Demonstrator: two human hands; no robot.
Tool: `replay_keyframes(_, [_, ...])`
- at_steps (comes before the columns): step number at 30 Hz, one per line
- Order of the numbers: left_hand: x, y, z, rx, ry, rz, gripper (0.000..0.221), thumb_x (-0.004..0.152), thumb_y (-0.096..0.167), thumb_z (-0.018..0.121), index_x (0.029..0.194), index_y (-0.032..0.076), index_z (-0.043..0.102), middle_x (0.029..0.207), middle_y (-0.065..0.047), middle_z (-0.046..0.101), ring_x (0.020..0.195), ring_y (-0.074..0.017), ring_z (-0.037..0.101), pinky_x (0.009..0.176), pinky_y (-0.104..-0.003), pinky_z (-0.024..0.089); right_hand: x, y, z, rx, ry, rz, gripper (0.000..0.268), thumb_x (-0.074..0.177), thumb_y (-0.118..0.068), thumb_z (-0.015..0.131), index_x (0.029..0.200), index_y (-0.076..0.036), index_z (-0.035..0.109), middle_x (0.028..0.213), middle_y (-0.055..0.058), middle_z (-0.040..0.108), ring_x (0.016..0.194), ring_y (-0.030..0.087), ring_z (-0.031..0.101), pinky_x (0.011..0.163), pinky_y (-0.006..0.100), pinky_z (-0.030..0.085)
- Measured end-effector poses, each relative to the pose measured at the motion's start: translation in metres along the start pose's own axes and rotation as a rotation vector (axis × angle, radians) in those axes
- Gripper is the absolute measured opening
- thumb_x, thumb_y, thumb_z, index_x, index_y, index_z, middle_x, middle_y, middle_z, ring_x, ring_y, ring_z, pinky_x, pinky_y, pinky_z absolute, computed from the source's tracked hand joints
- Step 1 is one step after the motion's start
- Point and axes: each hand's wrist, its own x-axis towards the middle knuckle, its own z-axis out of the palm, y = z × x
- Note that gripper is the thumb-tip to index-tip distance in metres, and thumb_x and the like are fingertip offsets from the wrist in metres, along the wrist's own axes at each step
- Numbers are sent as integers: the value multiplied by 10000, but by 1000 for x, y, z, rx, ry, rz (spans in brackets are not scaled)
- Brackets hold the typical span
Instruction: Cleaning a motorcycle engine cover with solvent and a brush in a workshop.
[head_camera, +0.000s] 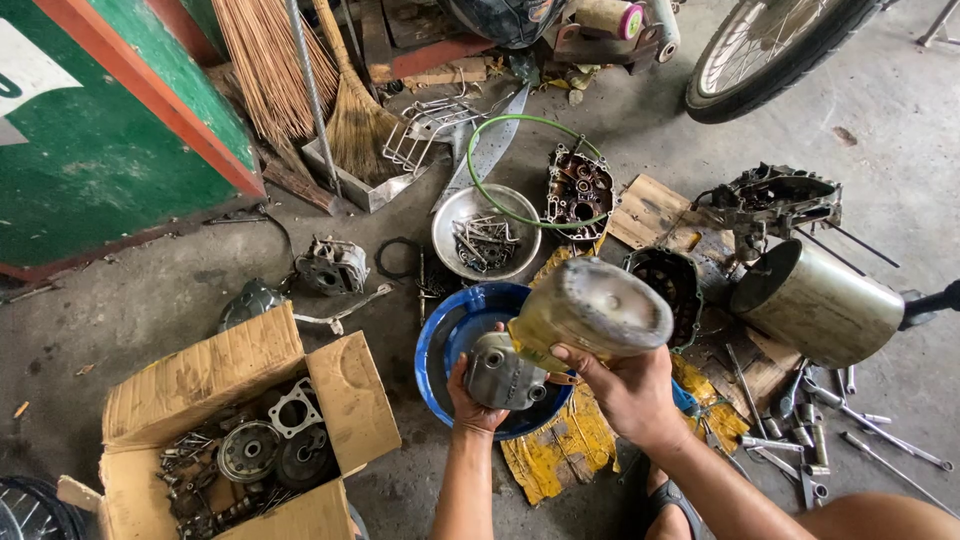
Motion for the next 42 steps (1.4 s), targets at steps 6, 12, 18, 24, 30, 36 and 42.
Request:
replay_keyframes(6, [4, -19, 46, -140, -203, 81, 650, 937, 522, 629, 1471, 172, 510, 1476, -172, 562, 1330, -376, 560, 1014, -735, 408, 0, -12, 3, -50, -20, -8, 405, 849, -52, 774, 1227, 31, 653, 1101, 131, 797, 991, 180, 773, 874, 353, 664])
replay_keyframes(12, [10, -22, 25, -169, -17, 188, 643, 958, 529, 529, 1481, 155, 539, 1445, -149, 589, 1311, -372, 591, 1061, -698, 392, 0, -8, 5, 6, -52, -65, 428, 871, -56, 779, 1258, 61, 639, 1144, 161, 780, 1019, 178, 742, 881, 348, 638])
replay_keyframes(18, [12, -24, 23, -180, 68, 170, 582, 947, 549, 569, 1371, 153, 623, 1314, -170, 671, 1131, -360, 703, 1059, -614, 474, 2, -5, 4, -17, -26, -9, 466, 838, -95, 792, 1249, 46, 624, 1117, 148, 788, 991, 180, 769, 850, 348, 678])
replay_keyframes(24, [31, -20, -98, -218, 47, 153, 629, 1012, 534, 704, 1410, 54, 616, 1197, -163, 677, 1026, -348, 692, 960, -556, 571, -2, 1, 6, -163, -22, 26, 418, 830, -113, 804, 1202, 34, 681, 1073, 135, 814, 935, 180, 798, 793, 345, 705])
replay_keyframes(30, [14, -20, 0, 334, 180, 6, 771, 762, 483, 767, 1375, 55, 577, 1250, -103, 667, 1194, -288, 648, 977, -443, 593, -1, 5, 4, -33, 37, 15, 476, 810, -90, 811, 1225, 34, 613, 1041, 130, 786, 820, 188, 781, 665, 351, 688])
replay_keyframes(36, [33, -24, -36, 547, 222, 100, 742, 780, 539, 744, 1373, 128, 574, 1280, -71, 667, 1190, -250, 630, 982, -422, 549, -1, 5, 4, -28, -48, -34, 468, 830, -65, 810, 1243, 48, 623, 1108, 140, 771, 995, 200, 753, 864, 373, 667])
replay_keyframes(42, [37, -23, -57, 183, 239, 229, 814, 951, 578, 782, 1478, 27, 498, 1272, -216, 556, 1110, -355, 503, 818, -570, 488, 5, 7, 8, -9, 39, 52, 506, 816, -72, 792, 1277, 12, 601, 1179, 133, 752, 1077, 222, 752, 903, 408, 620])
